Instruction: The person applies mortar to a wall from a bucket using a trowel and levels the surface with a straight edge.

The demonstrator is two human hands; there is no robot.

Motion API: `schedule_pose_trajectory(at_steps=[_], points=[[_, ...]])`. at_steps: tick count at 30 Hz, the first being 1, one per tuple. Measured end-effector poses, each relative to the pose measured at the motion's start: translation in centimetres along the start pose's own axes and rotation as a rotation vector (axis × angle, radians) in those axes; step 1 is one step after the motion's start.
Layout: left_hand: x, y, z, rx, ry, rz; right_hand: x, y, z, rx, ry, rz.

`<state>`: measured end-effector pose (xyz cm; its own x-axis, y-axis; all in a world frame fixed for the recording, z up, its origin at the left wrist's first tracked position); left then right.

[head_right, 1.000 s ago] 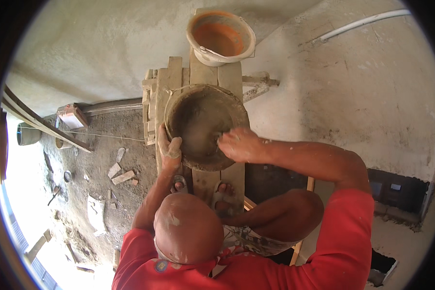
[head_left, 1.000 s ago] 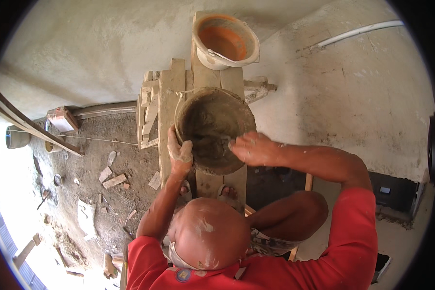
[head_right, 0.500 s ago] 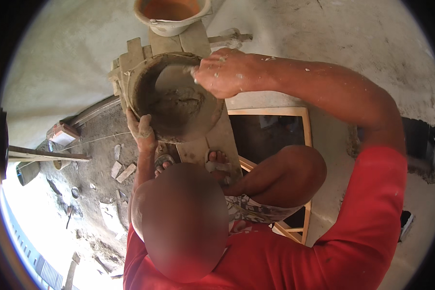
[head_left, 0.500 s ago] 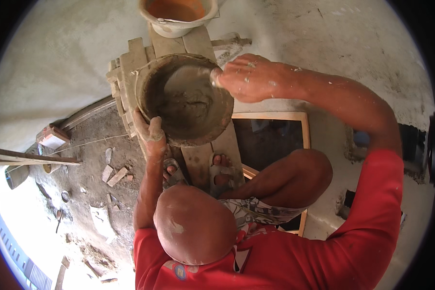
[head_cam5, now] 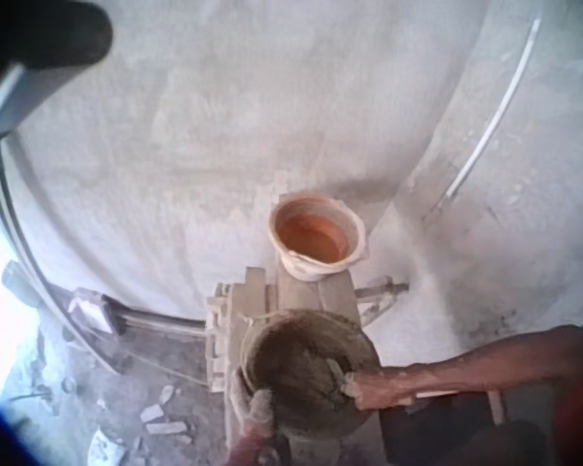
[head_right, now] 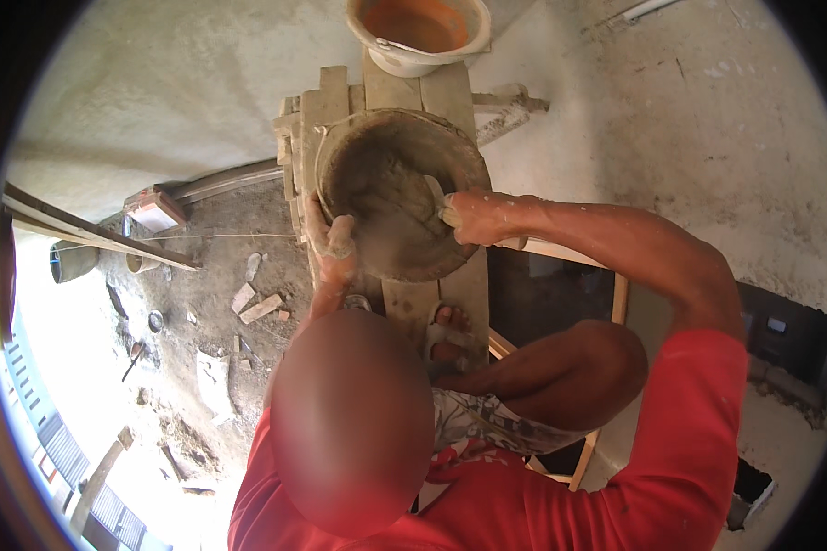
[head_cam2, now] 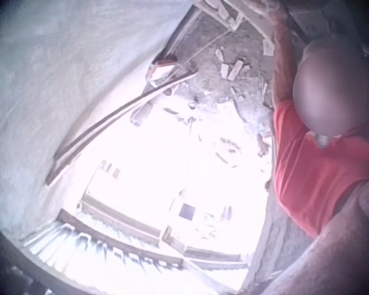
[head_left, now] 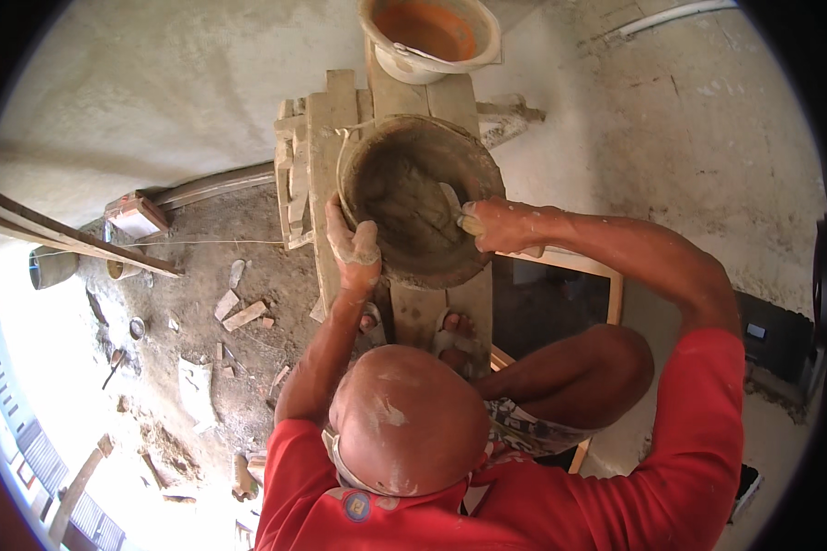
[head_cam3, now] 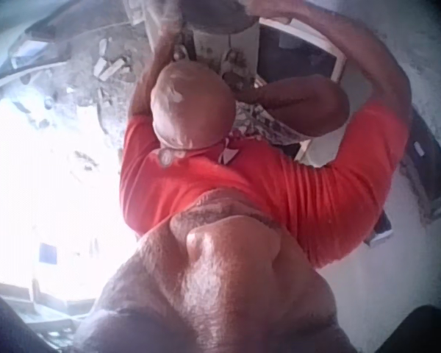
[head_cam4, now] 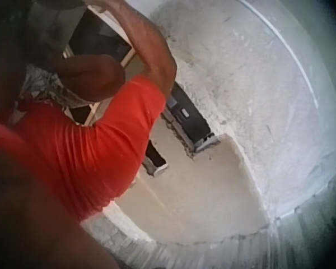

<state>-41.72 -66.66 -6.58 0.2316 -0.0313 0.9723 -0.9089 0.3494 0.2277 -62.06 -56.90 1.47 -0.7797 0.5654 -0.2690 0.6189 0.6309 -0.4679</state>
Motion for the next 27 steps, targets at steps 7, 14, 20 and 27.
schedule_pose_trajectory(at_steps=[7,14,20,27], points=[[0.2,0.4,-0.4,-0.019,-0.039,-0.061,-0.1,2.8,-0.4,-0.199,0.040,0.391],[-0.3,0.4,0.0,-0.052,-0.043,-0.082,-0.9,5.1,0.1,-0.294,0.163,0.826],[0.1,0.2,0.0,-0.079,-0.060,-0.050,-0.6,6.3,-0.3,-0.310,0.180,1.115],[-0.4,0.0,0.2,-0.085,-0.024,0.006,0.5,5.2,-2.0,-0.236,0.137,1.066]])
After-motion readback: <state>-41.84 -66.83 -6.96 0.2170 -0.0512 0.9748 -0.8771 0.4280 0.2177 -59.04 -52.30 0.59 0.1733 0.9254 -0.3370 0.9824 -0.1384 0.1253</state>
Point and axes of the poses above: each hand's wrist, its own z-axis towards the middle knuckle, its own y-axis out of the palm, x = y × z, the point moved 3 cm from there along z, towards the middle knuckle, and after that the axes turned 6 degrees about y, right-handed, at the moved point
